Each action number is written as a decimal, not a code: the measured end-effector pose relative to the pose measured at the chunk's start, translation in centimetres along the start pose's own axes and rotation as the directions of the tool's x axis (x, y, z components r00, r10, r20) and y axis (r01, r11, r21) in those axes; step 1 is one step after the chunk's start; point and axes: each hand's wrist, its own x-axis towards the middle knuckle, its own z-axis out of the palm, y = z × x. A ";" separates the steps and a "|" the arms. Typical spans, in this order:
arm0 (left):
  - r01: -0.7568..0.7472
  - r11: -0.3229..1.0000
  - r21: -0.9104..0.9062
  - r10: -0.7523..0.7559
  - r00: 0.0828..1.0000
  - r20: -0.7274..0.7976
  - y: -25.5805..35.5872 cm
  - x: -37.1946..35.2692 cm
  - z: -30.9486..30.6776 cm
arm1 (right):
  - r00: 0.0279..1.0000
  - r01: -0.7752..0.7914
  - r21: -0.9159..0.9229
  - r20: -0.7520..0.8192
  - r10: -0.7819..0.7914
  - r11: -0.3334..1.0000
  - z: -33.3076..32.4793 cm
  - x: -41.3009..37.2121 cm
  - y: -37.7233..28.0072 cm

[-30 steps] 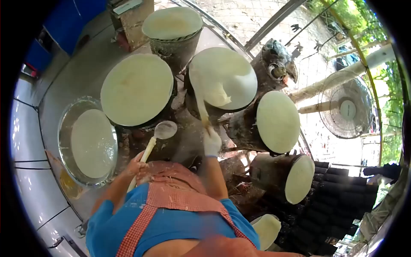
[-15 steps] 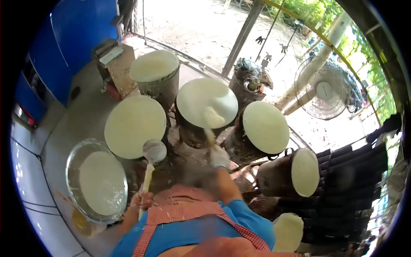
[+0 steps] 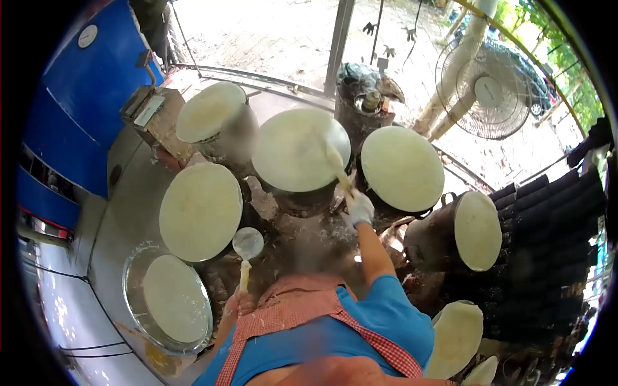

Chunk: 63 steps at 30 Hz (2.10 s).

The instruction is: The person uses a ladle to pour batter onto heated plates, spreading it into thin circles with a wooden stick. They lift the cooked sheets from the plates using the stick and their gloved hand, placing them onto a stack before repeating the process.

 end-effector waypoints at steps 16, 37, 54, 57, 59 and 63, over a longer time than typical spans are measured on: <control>-0.006 0.992 -0.122 -0.015 0.985 -0.169 0.0 6.9 2.7 | 0.969 0.049 -0.107 0.245 -0.021 0.993 1.2 0.2 0.8; 0.051 0.998 0.039 -0.042 0.976 -0.215 2.3 4.7 2.7 | 0.821 -0.511 0.854 0.449 0.351 0.102 1.2 7.0 1.5; -0.123 0.968 -0.220 0.092 0.985 -0.149 3.8 9.5 8.5 | 0.959 0.274 -0.210 0.138 -0.249 0.938 2.3 10.0 -0.2; -0.103 0.988 -0.112 0.080 0.978 -0.191 8.1 13.1 8.7 | 0.915 0.385 -0.215 0.213 -0.342 0.897 -2.3 8.2 0.2; -0.102 0.995 0.004 0.101 0.980 -0.172 10.4 16.3 10.1 | 0.988 0.139 -0.232 0.101 -0.118 0.963 -2.3 8.3 2.1; -0.309 0.904 0.295 0.384 0.892 -0.241 10.6 23.2 15.9 | 0.957 0.278 -0.292 0.164 -0.239 0.915 -0.8 4.7 2.0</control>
